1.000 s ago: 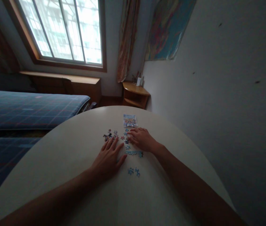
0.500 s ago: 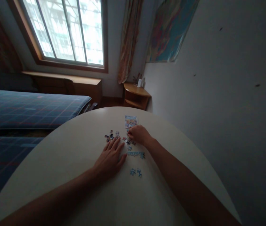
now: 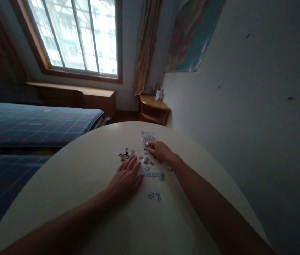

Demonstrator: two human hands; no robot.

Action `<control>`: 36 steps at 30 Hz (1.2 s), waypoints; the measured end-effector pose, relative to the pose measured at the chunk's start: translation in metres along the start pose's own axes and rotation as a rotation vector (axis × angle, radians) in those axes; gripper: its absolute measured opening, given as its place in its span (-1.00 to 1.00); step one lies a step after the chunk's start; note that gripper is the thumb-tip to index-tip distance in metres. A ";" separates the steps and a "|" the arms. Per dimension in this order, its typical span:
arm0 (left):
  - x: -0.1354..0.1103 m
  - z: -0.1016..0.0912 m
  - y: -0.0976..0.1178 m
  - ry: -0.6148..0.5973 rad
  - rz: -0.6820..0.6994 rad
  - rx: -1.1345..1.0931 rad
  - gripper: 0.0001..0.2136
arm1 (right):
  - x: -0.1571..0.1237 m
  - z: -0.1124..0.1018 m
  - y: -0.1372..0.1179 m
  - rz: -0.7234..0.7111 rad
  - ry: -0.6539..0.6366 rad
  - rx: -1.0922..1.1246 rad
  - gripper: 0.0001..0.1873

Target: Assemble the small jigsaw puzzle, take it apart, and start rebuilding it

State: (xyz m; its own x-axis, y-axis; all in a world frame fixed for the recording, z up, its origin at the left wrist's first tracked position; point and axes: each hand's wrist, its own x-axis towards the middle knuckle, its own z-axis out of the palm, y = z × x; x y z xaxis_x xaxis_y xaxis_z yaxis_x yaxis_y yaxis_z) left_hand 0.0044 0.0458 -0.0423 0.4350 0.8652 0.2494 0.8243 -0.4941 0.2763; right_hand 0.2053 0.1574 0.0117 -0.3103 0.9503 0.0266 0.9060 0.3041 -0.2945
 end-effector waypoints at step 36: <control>0.022 -0.012 -0.051 0.126 -0.258 0.011 -0.62 | -0.017 -0.003 -0.007 0.014 0.020 0.114 -0.90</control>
State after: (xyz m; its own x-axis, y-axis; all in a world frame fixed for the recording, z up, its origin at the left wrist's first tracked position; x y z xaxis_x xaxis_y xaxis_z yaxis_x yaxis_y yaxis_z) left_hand -0.0326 0.0896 -0.0401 0.1620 0.9445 0.2859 0.9060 -0.2572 0.3363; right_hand 0.2056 0.1396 0.0162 -0.2906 0.9560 0.0405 0.8712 0.2819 -0.4019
